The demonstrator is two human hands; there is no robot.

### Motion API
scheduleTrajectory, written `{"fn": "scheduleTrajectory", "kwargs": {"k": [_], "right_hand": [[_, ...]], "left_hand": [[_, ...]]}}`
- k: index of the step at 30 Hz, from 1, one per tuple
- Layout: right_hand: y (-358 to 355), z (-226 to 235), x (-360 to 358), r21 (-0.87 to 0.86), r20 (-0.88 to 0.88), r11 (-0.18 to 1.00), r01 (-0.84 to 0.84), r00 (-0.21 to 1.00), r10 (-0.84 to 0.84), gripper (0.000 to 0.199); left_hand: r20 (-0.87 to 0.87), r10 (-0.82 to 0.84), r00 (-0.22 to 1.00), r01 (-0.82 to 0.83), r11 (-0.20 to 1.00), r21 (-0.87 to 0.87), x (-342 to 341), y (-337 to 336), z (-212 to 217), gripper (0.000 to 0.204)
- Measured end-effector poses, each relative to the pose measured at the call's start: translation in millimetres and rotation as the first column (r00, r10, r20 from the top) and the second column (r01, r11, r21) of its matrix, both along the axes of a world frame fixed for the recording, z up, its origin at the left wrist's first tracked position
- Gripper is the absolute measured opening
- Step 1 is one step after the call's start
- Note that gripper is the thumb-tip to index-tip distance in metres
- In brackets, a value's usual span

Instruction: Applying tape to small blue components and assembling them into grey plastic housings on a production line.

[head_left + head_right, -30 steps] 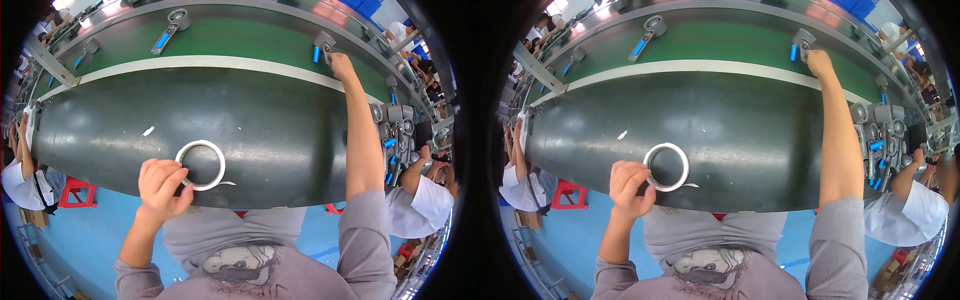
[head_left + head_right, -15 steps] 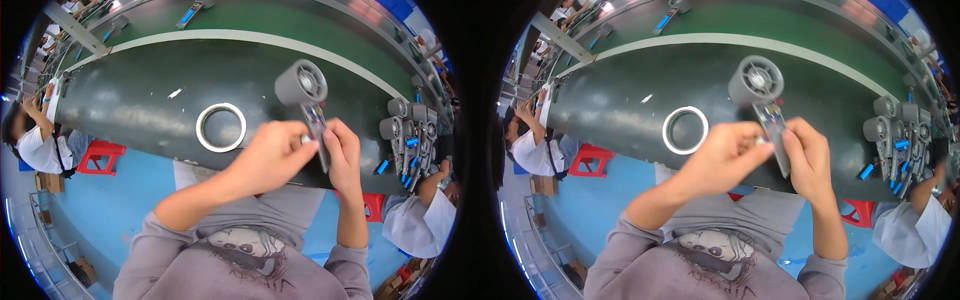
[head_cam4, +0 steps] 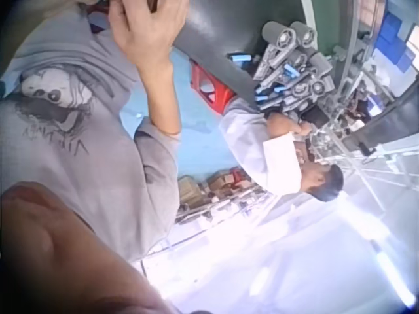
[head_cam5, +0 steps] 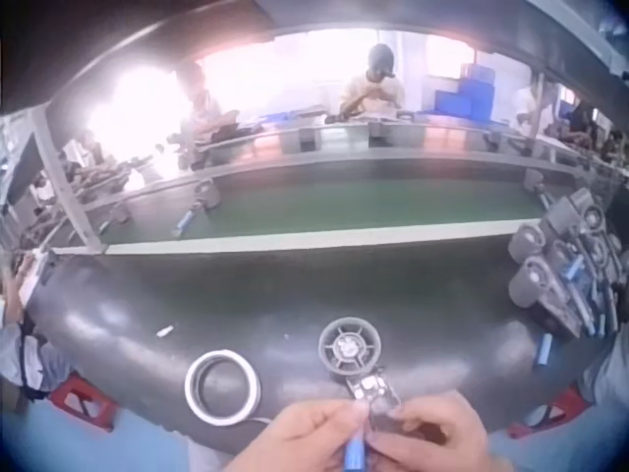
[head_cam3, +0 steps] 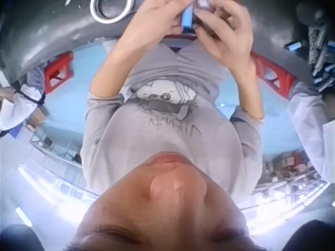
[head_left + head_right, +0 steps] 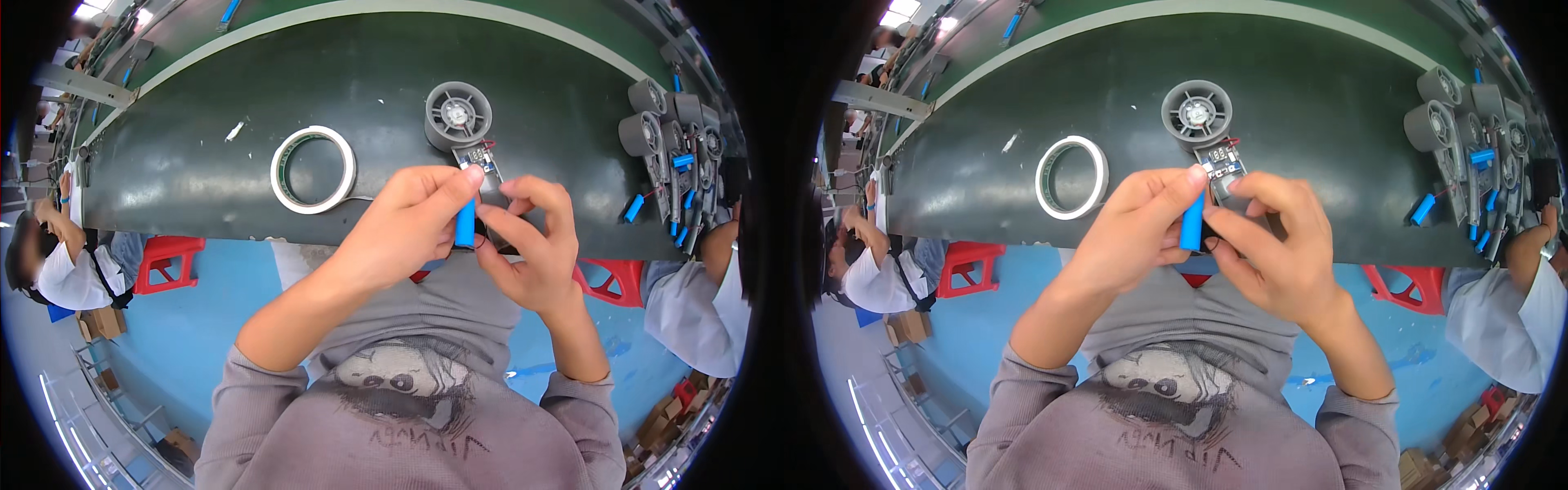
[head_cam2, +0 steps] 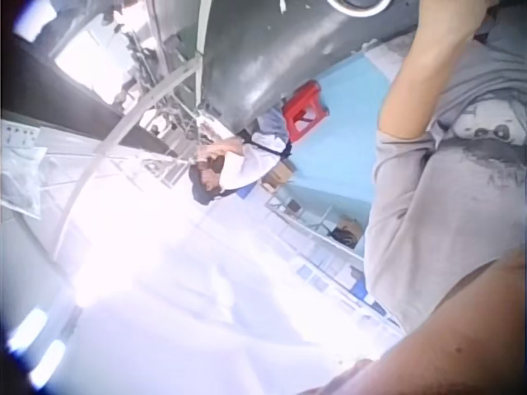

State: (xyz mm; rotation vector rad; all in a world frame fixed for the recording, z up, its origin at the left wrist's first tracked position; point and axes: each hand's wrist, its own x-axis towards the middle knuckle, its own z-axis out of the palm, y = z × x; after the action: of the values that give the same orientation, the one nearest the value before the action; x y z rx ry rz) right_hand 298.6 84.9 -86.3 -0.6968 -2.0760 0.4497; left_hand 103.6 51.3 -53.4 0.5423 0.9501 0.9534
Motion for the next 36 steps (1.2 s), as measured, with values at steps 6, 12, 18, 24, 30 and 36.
{"fn": "scheduleTrajectory", "kwargs": {"k": [6, 12, 18, 24, 30, 36], "right_hand": [[5.0, 7.6, -3.9, 0.124, 0.084, 0.974, -0.189, 0.980, 0.180, 0.030], [7.7, 11.1, -11.1, -0.339, -0.001, 0.928, -0.157, 0.986, 0.167, 0.057], [19.8, -0.3, -11.4, -0.326, -0.057, 0.904, -0.277, 0.960, 0.274, 0.067], [24.1, -8.2, -12.5, -0.394, -0.235, 0.858, -0.330, 0.938, 0.254, 0.063], [24.9, -11.3, -15.0, -0.442, -0.281, 0.816, -0.373, 0.921, 0.269, 0.067], [28.4, -10.8, -15.6, -0.420, -0.247, 0.822, -0.384, 0.920, 0.304, 0.068]], "left_hand": [[-0.154, 0.034, 0.988, -0.019, 0.995, 0.100, -7.5, 0.2, -1.2, 0.042], [-0.419, 0.024, 0.908, 0.072, 0.975, 0.212, -8.5, -3.9, 0.0, 0.039], [-0.478, 0.005, 0.878, 0.136, 0.956, 0.261, -11.6, -6.8, 0.7, 0.035], [-0.706, 0.455, 0.542, 0.087, 0.806, 0.586, -56.9, -40.7, 2.5, 0.016], [-0.833, 0.545, -0.092, 0.427, 0.777, 0.462, -87.2, -55.5, -5.7, 0.024], [-0.876, 0.483, 0.002, 0.655, 0.661, 0.367, -94.6, -61.6, -6.7, 0.014]]}}
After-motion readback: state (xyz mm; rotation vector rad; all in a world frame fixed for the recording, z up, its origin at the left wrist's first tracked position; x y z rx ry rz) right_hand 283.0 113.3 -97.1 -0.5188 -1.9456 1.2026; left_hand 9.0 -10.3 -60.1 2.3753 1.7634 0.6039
